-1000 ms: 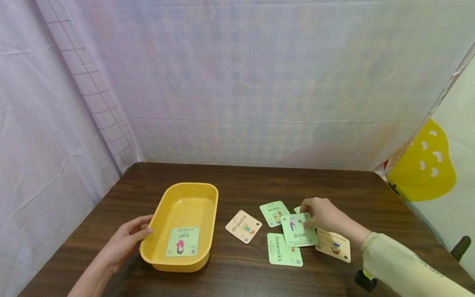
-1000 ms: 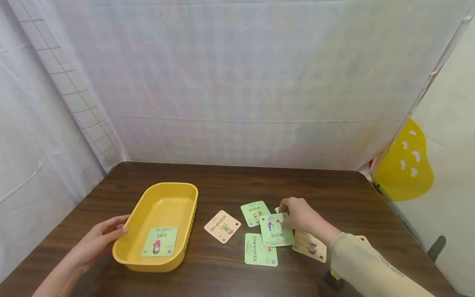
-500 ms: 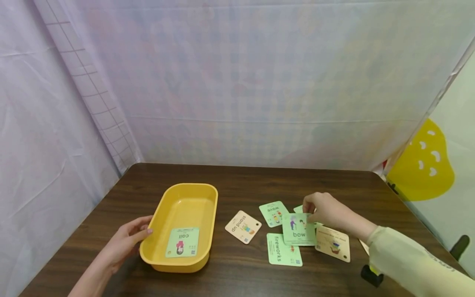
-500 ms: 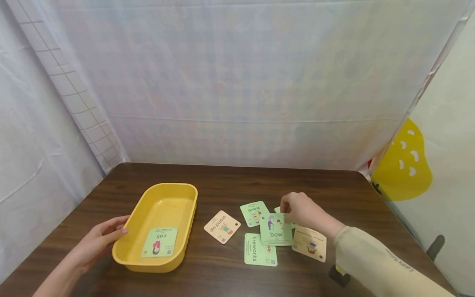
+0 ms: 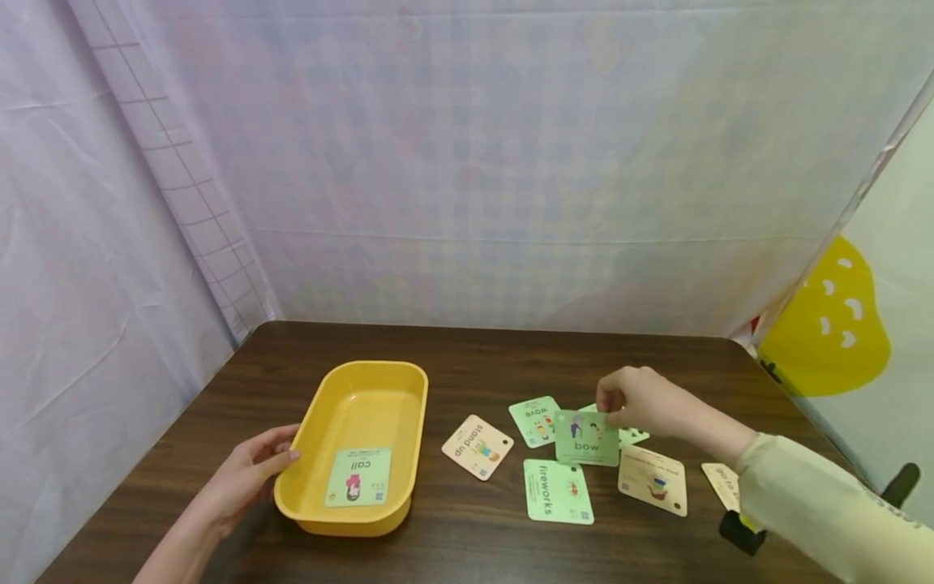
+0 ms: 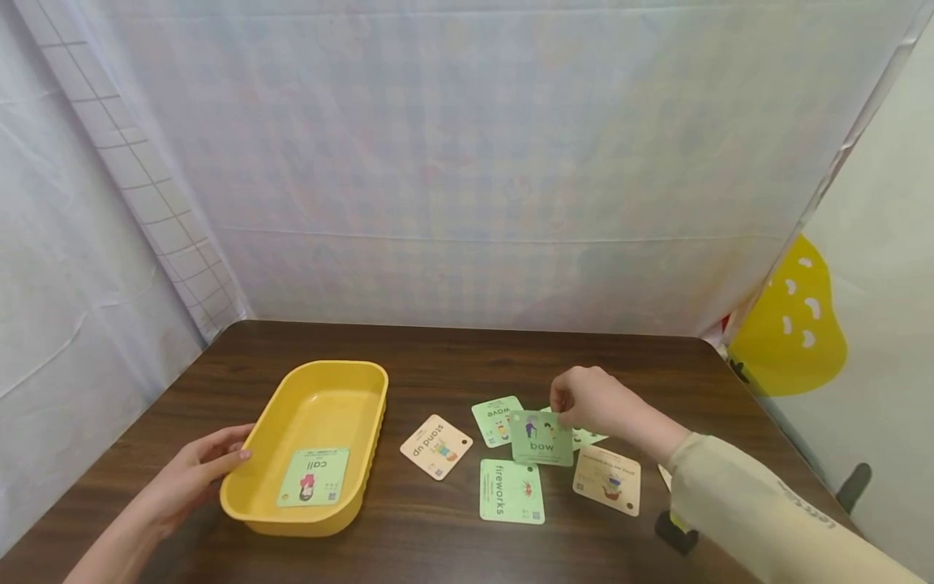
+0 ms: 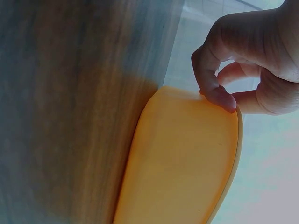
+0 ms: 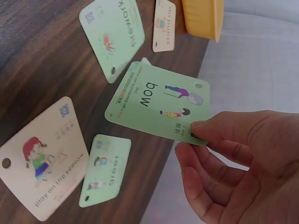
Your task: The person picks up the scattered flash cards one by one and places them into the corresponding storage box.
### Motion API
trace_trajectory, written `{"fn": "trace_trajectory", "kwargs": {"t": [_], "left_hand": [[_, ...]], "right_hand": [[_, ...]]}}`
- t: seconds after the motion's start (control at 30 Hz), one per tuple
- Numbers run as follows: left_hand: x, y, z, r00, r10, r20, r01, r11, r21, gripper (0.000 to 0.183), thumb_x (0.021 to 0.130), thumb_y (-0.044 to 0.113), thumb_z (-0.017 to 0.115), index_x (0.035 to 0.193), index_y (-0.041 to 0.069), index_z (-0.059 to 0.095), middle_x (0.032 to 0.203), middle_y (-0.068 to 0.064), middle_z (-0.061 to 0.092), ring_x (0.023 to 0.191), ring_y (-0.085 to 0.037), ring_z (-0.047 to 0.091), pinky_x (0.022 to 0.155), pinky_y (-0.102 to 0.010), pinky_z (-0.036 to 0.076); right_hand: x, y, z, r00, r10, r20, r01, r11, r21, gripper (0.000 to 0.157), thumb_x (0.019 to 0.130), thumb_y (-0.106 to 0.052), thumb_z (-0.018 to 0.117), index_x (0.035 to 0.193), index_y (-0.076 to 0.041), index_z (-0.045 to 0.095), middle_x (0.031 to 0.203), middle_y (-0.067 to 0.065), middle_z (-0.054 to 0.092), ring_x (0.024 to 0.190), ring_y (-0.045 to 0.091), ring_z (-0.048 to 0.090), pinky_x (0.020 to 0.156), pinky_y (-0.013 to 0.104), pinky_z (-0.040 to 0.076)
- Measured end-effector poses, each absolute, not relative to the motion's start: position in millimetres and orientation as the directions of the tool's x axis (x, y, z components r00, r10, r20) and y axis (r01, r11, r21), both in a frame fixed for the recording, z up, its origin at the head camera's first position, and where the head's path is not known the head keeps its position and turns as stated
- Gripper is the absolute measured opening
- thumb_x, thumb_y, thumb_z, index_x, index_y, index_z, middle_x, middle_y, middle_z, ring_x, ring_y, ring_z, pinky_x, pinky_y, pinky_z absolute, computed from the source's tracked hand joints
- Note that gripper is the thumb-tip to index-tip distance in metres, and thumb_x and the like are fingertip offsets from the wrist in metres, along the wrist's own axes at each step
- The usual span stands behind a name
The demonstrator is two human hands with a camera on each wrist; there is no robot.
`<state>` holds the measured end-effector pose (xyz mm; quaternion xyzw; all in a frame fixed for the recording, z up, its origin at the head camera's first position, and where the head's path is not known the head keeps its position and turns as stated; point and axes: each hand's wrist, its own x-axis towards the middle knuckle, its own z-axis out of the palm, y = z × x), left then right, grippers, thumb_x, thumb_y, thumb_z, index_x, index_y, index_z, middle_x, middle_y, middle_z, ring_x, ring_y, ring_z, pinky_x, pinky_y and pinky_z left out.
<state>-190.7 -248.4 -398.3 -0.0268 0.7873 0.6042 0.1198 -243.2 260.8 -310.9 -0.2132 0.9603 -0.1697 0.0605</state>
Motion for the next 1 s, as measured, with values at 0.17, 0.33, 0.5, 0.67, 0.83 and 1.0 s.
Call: {"fn": "trace_trajectory", "kwargs": {"t": [0.17, 0.33, 0.5, 0.67, 0.83, 1.0], "left_hand": [[-190.7, -248.9, -398.4, -0.969, 0.104, -0.223, -0.188, 0.272, 0.944, 0.061, 0.102, 0.022, 0.053, 0.151, -0.004, 0.03, 0.115, -0.009, 0.053, 0.099, -0.014, 0.059, 0.076, -0.033, 0.058], [-190.6, -248.6, -398.1, -0.969, 0.108, -0.223, -0.186, 0.274, 0.943, 0.06, 0.102, 0.022, 0.053, 0.151, -0.004, 0.03, 0.114, -0.01, 0.053, 0.097, -0.015, 0.059, 0.074, -0.032, 0.058], [-190.2, -248.4, -397.6, -0.968, 0.116, -0.221, -0.183, 0.272, 0.945, 0.061, 0.102, 0.022, 0.053, 0.151, -0.005, 0.029, 0.114, -0.009, 0.053, 0.096, -0.014, 0.059, 0.074, -0.032, 0.058], [-189.7, -248.6, -397.6, -0.969, 0.121, -0.214, -0.175, 0.272, 0.946, 0.061, 0.102, 0.022, 0.053, 0.151, -0.005, 0.029, 0.112, -0.008, 0.053, 0.095, -0.014, 0.059, 0.073, -0.031, 0.057], [-189.6, -248.4, -397.4, -0.969, 0.12, -0.215, -0.175, 0.273, 0.946, 0.061, 0.102, 0.022, 0.053, 0.151, -0.005, 0.029, 0.113, -0.009, 0.053, 0.095, -0.014, 0.059, 0.073, -0.031, 0.057], [-190.2, -248.1, -397.6, -0.969, 0.109, -0.222, -0.185, 0.275, 0.943, 0.061, 0.102, 0.023, 0.053, 0.151, -0.004, 0.03, 0.116, -0.01, 0.053, 0.097, -0.015, 0.058, 0.075, -0.032, 0.057]], "right_hand": [[-245.9, 262.8, -301.2, -0.896, -0.443, -0.016, -0.41, 0.841, -0.355, 0.01, 0.081, -0.006, 0.071, 0.078, -0.014, 0.065, 0.069, -0.004, 0.061, 0.061, 0.009, 0.052, 0.056, 0.026, 0.043], [-248.6, 265.7, -295.1, -0.904, -0.427, -0.015, -0.397, 0.852, -0.34, 0.01, 0.081, -0.007, 0.071, 0.077, -0.015, 0.066, 0.068, -0.005, 0.061, 0.062, 0.01, 0.052, 0.057, 0.027, 0.043], [-248.9, 266.5, -290.9, -0.907, -0.418, -0.042, -0.377, 0.854, -0.357, 0.01, 0.085, -0.008, 0.069, 0.078, -0.014, 0.064, 0.066, -0.002, 0.062, 0.06, 0.013, 0.055, 0.055, 0.028, 0.042], [-248.9, 266.1, -290.2, -0.905, -0.424, -0.042, -0.379, 0.845, -0.378, 0.01, 0.086, -0.009, 0.069, 0.078, -0.014, 0.064, 0.064, -0.001, 0.063, 0.059, 0.016, 0.058, 0.053, 0.027, 0.041], [-249.0, 265.1, -291.1, -0.905, -0.425, -0.033, -0.379, 0.838, -0.393, 0.01, 0.086, -0.009, 0.069, 0.079, -0.014, 0.064, 0.065, -0.002, 0.064, 0.061, 0.015, 0.06, 0.054, 0.026, 0.043], [-248.7, 263.1, -290.9, -0.906, -0.423, -0.028, -0.373, 0.827, -0.421, 0.009, 0.086, -0.008, 0.068, 0.08, -0.012, 0.064, 0.068, -0.002, 0.065, 0.062, 0.013, 0.06, 0.055, 0.027, 0.046]]}}
